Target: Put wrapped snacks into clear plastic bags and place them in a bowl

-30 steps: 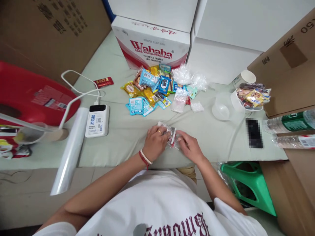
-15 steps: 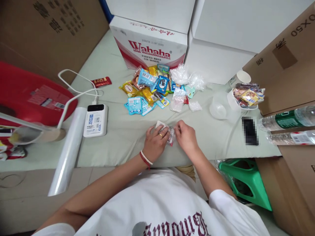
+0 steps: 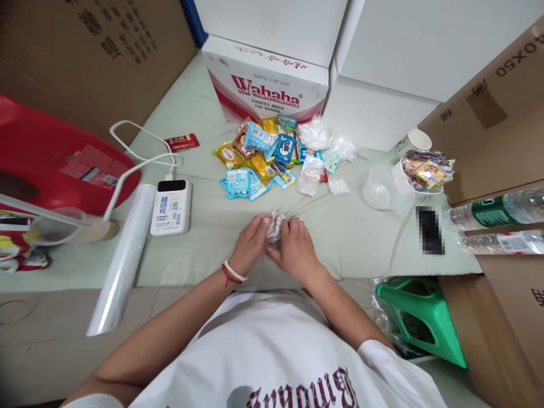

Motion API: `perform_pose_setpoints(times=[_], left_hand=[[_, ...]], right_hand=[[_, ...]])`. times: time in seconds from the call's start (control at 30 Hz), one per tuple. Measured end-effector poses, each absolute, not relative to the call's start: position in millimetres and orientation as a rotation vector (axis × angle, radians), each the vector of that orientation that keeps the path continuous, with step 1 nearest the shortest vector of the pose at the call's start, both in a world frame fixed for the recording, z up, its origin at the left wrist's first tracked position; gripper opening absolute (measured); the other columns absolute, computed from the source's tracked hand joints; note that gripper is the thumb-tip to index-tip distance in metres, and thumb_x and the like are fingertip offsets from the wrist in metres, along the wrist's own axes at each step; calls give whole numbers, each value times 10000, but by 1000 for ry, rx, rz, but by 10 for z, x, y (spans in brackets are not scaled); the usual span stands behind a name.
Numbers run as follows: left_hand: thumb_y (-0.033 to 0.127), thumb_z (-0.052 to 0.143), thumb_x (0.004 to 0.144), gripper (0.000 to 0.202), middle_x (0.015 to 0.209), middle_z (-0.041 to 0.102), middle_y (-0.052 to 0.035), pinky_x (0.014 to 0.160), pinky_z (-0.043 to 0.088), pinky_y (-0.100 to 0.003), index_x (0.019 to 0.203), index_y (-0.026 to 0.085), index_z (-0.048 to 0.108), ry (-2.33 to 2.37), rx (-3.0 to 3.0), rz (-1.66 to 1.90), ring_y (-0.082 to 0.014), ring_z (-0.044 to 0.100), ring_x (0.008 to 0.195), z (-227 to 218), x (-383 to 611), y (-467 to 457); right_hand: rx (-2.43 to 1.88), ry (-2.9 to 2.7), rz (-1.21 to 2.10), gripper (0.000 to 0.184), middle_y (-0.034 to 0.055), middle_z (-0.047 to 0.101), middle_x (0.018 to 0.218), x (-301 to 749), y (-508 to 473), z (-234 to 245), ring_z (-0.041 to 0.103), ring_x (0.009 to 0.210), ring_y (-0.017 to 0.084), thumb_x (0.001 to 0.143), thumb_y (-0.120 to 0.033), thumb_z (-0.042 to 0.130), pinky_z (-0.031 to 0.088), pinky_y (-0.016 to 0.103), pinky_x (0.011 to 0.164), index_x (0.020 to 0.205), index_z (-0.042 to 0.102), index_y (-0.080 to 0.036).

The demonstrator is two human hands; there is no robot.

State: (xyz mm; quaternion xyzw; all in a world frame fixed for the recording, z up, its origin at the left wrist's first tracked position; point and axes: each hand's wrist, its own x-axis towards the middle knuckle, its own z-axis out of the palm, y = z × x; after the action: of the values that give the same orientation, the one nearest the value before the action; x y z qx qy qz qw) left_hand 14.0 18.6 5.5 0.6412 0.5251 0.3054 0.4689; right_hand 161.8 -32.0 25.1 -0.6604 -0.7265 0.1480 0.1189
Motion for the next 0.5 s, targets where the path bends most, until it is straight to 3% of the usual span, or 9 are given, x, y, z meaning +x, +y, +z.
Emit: perform_pose_setpoints(times=[0.07,0.2,0.3,0.4,0.5], left_hand=[[406,441,1022,311,1065,751,-76,937,533,-370,1072,205,673,1226,1598,720,-215,689,1017,154,230,129],[387,551,960,247,1204,716,-109,949,551,-389,1058,202,683,1137,1613,727,-244,676,1128,297,281,16],[422,572,943,280,1256,706,-112,902,585,-356,1092,205,667,1054,1536,747,-234,687,1138,304,132,-17],[492,560,940,352,1178,738,-91,884,593,-354,1123,210,666,1114,1520,706,-226,709,1071,212,-168,-28],[520,554,934,355,1133,735,-89,898,583,-367,1049,210,684,1262,1554,709,-229,705,1046,60,-506,-66]], right_hand=[[-2005,-2155,353,548,236,547,1235,1523,-375,235,489,1082,371,942,-399,642,459,507,910,1380,507,-97],[-2023,-2060,289,398,218,585,1266,1514,-434,95,518,1058,346,1003,-185,443,470,507,919,1392,522,-162],[-1923,-1901,280,410,185,628,1278,1809,-497,129,570,1100,321,1021,-227,431,486,471,962,1425,492,-194],[-2050,-1490,179,410,139,688,1169,2452,-530,424,640,1014,283,1044,-359,427,522,394,856,1431,466,-229],[-2211,-1237,-131,422,150,679,1212,3345,-416,835,646,1033,263,1018,-327,452,490,363,851,1417,506,-200]])
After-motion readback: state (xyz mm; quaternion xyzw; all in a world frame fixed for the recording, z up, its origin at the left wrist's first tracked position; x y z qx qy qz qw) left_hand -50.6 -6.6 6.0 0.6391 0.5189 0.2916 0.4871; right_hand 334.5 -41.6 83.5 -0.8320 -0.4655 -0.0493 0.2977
